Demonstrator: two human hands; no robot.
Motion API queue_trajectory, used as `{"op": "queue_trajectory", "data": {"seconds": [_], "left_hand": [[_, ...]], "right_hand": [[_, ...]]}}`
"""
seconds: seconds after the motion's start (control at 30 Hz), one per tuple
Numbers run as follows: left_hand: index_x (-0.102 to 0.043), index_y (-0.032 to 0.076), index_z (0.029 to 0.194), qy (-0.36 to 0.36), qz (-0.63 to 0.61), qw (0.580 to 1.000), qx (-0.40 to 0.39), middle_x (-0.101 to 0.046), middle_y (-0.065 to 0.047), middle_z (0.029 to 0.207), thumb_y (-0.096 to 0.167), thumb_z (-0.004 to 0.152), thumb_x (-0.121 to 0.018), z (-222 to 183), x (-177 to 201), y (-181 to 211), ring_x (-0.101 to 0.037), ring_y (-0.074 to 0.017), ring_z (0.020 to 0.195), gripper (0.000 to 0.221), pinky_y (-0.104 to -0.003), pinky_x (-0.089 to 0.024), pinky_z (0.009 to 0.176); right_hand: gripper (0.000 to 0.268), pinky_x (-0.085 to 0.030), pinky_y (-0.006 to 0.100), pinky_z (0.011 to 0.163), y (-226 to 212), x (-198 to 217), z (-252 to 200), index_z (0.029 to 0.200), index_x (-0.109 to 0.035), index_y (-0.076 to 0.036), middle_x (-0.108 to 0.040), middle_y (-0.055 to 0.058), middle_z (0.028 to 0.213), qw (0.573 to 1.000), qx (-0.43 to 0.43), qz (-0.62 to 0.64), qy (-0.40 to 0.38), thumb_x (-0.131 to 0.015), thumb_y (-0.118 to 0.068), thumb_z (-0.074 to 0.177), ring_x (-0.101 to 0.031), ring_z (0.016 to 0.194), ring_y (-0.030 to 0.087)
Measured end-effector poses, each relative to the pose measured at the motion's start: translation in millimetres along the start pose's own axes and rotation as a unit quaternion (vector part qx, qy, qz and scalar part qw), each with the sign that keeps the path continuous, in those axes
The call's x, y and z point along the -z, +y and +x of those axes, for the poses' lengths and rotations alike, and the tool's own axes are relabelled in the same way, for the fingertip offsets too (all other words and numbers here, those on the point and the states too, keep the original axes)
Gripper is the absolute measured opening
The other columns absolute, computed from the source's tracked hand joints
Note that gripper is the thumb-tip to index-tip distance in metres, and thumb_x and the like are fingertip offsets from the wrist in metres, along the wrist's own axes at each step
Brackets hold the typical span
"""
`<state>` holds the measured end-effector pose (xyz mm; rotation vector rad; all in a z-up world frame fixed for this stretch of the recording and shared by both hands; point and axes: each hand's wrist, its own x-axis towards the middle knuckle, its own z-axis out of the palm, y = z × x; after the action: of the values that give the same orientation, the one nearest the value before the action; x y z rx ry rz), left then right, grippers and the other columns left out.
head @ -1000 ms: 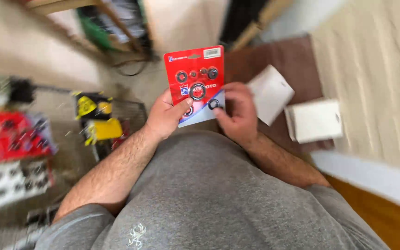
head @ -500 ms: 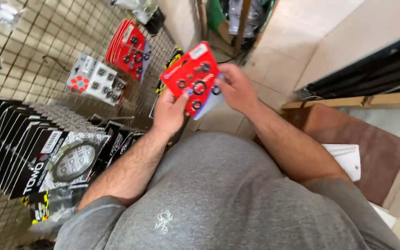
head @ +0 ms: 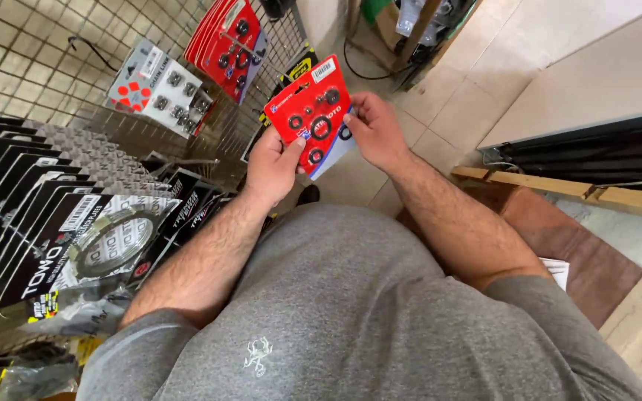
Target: The person picks up several packaged items from a surface, moves to a display rack to compare them against others, then returns to the surface to handle white packaged envelopes one at a time.
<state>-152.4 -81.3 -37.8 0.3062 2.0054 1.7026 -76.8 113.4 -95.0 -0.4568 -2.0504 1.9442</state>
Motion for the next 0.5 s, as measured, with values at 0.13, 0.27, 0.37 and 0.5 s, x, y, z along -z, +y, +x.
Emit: {"op": "queue_trajectory", "data": {"seconds": [0.13, 0.27, 0.37, 0.5], "left_hand": [[-0.065, 0.003, 0.115, 0.066, 0.036, 0.997, -0.034, -0.065, -0.015, 0.081, 0.007, 0.089, -0.074, 12, 13, -35, -0.069, -0.0197, 0.064, 0.027, -0.033, -0.058, 0.053], [-0.041, 0.012, 0.139, 0.135, -0.023, 0.975, 0.173, -0.055, -0.007, 0.132, 0.008, 0.084, -0.07, -4, 12, -14, -0.058, -0.0121, 0.097, 0.062, -0.028, -0.055, 0.092], [-0.041, 0.013, 0.136, 0.108, -0.035, 0.969, 0.217, -0.053, -0.008, 0.129, 0.006, 0.084, -0.07, -11, 12, -22, -0.056, -0.013, 0.094, 0.06, -0.027, -0.053, 0.08], [-0.043, 0.011, 0.141, 0.018, -0.011, 0.967, 0.254, -0.061, -0.007, 0.128, 0.017, 0.087, -0.067, -15, 10, -20, -0.062, -0.0133, 0.105, 0.06, -0.027, -0.055, 0.071]], "right_hand": [[0.025, -0.051, 0.029, 0.07, -2, -18, 41, 0.123, -0.064, -0.01, -0.07, 0.006, 0.086, 0.999, 0.014, -0.042, -0.012, -0.066, -0.005, 0.099, -0.064, 0.077, 0.014], [0.019, -0.062, 0.033, 0.081, 18, -51, 103, 0.116, -0.056, -0.014, -0.071, 0.005, 0.116, 0.985, 0.028, -0.168, -0.034, -0.064, -0.015, 0.098, -0.071, 0.11, 0.019], [0.019, -0.066, 0.032, 0.075, 31, -74, 143, 0.114, -0.055, -0.008, -0.071, 0.009, 0.115, 0.982, 0.057, -0.171, -0.056, -0.066, -0.013, 0.099, -0.072, 0.111, 0.021], [0.02, -0.063, 0.029, 0.065, 64, -83, 167, 0.108, -0.052, -0.008, -0.078, 0.006, 0.104, 0.989, 0.069, -0.124, -0.046, -0.064, -0.023, 0.1, -0.078, 0.097, 0.014]]}}
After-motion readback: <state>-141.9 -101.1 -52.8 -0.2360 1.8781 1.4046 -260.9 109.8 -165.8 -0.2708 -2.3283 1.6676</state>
